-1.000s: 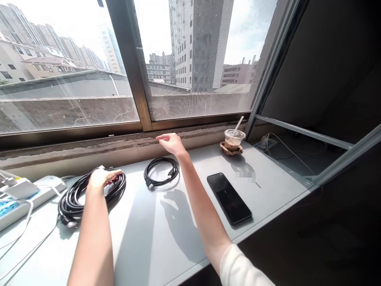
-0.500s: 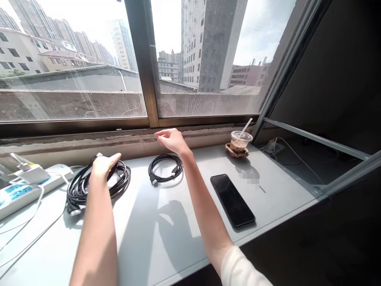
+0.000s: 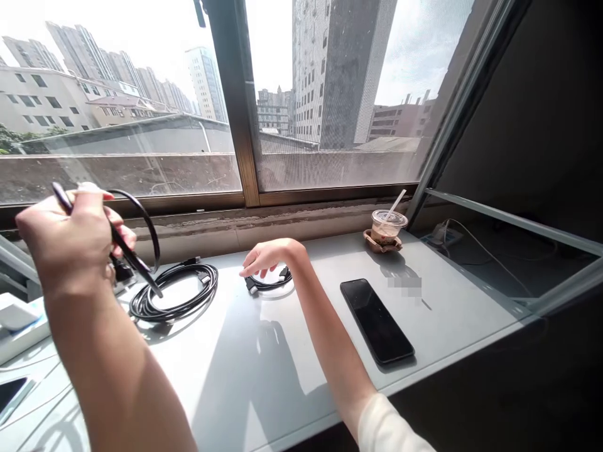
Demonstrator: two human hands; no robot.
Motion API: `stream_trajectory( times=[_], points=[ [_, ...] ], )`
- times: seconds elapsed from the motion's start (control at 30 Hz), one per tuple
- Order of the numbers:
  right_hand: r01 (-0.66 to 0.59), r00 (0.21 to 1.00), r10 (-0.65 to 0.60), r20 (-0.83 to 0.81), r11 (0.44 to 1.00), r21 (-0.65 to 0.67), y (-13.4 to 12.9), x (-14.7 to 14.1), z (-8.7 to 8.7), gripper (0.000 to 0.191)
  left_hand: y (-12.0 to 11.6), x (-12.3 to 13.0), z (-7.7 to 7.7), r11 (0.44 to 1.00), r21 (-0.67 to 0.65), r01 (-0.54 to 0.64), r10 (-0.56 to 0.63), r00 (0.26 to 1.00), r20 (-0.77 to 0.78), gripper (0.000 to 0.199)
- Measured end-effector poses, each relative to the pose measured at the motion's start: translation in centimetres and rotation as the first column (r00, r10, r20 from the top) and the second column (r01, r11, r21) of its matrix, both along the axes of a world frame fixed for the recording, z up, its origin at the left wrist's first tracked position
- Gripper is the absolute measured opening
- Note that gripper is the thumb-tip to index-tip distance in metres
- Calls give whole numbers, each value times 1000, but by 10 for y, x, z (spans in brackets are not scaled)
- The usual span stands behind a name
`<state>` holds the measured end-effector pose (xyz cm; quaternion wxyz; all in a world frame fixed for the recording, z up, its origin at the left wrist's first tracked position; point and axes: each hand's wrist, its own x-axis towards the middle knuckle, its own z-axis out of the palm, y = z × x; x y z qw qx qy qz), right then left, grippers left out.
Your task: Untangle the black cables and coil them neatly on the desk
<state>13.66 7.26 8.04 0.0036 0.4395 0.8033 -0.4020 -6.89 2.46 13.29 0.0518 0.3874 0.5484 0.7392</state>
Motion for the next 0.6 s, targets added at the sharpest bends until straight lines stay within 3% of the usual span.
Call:
stream_trajectory(
  times=[0.1, 0.17, 0.3, 0.4, 0.5, 0.6],
  points=[
    [-31, 993, 40, -109, 996, 79, -5, -3, 2, 91, -20, 32, 14, 944, 118, 310, -303, 950, -75, 21],
    [-15, 961, 50, -272, 991, 131, -7, -6, 3, 100, -25, 42, 15, 884, 105, 455, -448, 890, -85, 25],
    [-72, 819, 143, -556, 986, 149, -10, -11, 7, 71, -25, 46, 12, 814, 44, 579, -576, 815, -68, 41],
    [-180, 668, 279, -690, 960, 214, -15, -9, 14, 56, -25, 47, 11, 821, 25, 571, -568, 820, -69, 42],
    [-192, 504, 313, -805, 949, 249, -26, -3, 25, 48, -26, 53, 11, 822, -25, 568, -568, 819, -80, 42],
    [-189, 433, 299, -850, 952, 239, -40, 3, 36, 36, -27, 61, 12, 846, 5, 533, -531, 843, -81, 47]
  ],
)
